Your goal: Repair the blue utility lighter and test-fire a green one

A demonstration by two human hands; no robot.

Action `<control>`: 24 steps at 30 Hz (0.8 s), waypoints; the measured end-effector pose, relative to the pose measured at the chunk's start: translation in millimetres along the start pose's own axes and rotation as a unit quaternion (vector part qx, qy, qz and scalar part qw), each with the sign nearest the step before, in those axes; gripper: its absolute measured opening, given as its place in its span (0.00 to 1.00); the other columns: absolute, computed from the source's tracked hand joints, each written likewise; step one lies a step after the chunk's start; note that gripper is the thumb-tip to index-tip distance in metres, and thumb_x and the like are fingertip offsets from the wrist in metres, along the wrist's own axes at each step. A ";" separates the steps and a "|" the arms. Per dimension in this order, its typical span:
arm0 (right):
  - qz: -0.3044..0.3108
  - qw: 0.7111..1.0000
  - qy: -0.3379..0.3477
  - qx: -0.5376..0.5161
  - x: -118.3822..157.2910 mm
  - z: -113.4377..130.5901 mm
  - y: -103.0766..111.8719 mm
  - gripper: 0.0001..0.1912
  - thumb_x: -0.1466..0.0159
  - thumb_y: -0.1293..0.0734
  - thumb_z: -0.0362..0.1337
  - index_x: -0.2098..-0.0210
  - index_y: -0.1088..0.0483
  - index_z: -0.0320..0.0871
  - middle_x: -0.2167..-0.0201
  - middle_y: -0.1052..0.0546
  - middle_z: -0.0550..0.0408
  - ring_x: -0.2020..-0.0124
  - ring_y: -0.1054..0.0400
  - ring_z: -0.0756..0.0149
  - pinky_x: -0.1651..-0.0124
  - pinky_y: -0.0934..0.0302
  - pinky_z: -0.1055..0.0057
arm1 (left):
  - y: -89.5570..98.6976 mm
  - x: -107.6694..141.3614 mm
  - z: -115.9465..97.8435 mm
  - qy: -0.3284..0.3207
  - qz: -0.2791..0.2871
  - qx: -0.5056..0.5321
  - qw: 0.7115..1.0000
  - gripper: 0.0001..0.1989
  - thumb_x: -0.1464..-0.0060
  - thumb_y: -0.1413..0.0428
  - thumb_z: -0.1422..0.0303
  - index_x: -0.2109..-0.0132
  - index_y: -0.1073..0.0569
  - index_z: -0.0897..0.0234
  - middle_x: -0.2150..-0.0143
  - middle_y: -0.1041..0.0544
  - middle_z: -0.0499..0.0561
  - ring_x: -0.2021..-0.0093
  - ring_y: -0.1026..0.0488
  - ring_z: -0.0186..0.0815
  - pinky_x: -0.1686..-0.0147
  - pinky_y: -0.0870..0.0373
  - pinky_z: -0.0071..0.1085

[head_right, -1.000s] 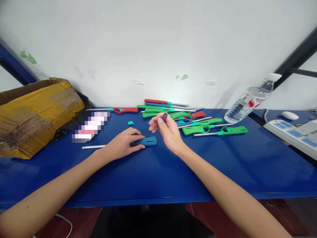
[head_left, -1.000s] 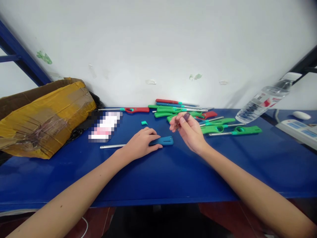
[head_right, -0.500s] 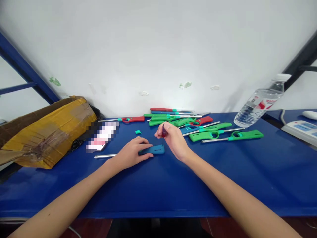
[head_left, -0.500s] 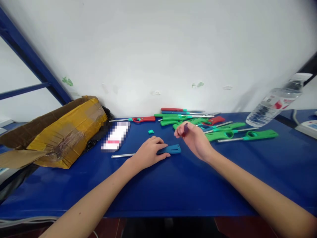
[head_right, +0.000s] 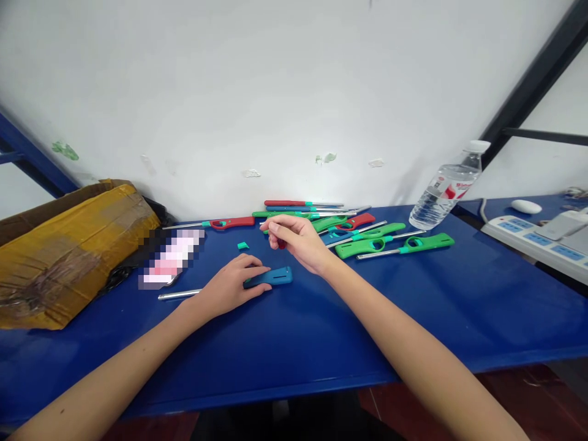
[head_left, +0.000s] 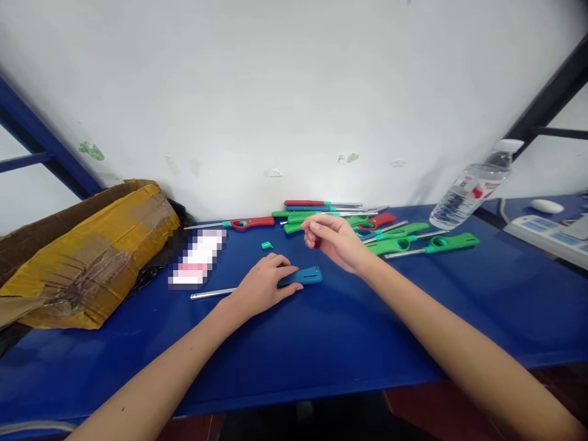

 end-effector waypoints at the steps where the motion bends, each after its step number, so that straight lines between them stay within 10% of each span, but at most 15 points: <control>1: -0.006 1.000 0.004 -0.009 2.0 -0.2 0.8 0.07 0.38 0.29 0.41 0.65 0.21 0.44 0.77 0.32 0.59 0.73 0.38 0.72 0.67 0.42 0.72 | 0.1 -0.1 -0.6 -0.002 -0.001 0.000 1.000 0.19 0.39 0.43 0.58 0.48 0.23 0.66 0.55 0.26 0.56 0.55 0.30 0.42 0.51 0.31 0.39; 17: -0.002 0.999 -0.023 -0.049 17.6 0.0 1.5 0.09 0.41 0.26 0.41 0.71 0.27 0.44 0.58 0.20 0.53 0.55 0.26 0.63 0.53 0.35 0.66 | -0.1 2.0 -1.4 -0.015 -0.012 -0.014 1.000 0.19 0.38 0.45 0.58 0.47 0.24 0.65 0.55 0.26 0.56 0.54 0.30 0.42 0.50 0.31 0.40; 24: 0.007 0.994 -0.060 -0.094 15.8 -1.1 -3.8 0.12 0.40 0.27 0.42 0.70 0.33 0.44 0.80 0.36 0.64 0.78 0.42 0.73 0.68 0.40 0.72 | -1.3 1.7 -0.1 -0.005 -0.006 -0.010 1.000 0.18 0.38 0.45 0.57 0.47 0.25 0.64 0.54 0.26 0.56 0.53 0.30 0.42 0.49 0.31 0.40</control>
Point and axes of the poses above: each hand's wrist, its own x-axis away from the middle knuckle, its own y-axis out of the back of the hand, z = x × y, the point moved 10 cm from there along -x, towards the middle knuckle
